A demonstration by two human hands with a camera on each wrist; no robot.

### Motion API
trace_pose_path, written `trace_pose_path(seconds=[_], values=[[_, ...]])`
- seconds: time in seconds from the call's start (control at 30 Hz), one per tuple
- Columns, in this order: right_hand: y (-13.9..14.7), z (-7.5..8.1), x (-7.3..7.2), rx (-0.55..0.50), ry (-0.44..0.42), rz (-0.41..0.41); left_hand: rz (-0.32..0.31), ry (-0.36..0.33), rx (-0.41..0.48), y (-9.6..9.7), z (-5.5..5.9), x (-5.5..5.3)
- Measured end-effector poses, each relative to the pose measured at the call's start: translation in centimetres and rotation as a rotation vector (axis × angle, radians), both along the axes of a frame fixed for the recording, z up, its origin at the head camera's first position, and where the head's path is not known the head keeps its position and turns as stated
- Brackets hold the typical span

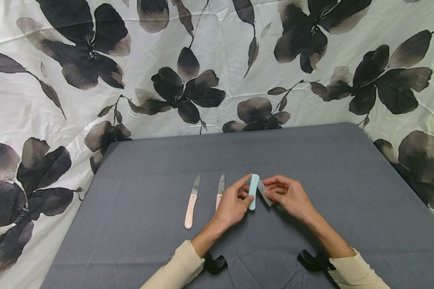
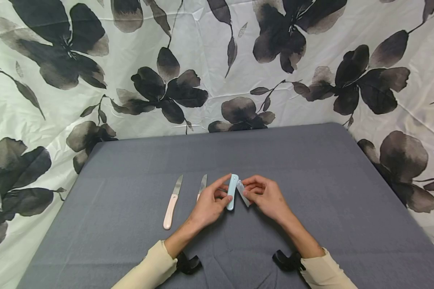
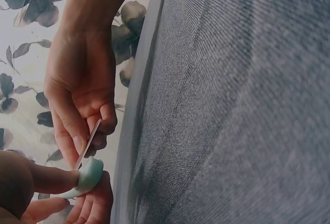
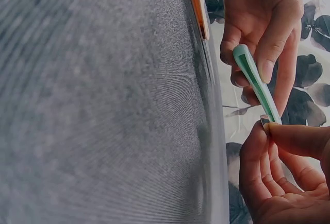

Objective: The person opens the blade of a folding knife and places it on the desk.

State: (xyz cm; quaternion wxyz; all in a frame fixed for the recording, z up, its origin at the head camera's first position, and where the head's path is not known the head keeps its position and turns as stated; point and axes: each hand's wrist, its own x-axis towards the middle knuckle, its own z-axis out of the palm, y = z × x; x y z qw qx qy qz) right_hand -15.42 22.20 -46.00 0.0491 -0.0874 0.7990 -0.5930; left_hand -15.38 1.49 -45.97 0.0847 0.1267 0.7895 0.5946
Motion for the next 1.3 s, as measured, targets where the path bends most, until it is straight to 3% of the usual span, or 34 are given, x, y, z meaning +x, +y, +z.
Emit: trace_pose_path(seconds=[0.77,1.3], values=[[0.67,-0.54,0.22,0.06,0.088,-0.022,-0.042,0.038,-0.05,-0.43,-0.6,0.34],[0.86,-0.7,0.16,0.088,0.107,-0.014,-0.059,0.045,-0.063,-0.87,-0.35,0.51]])
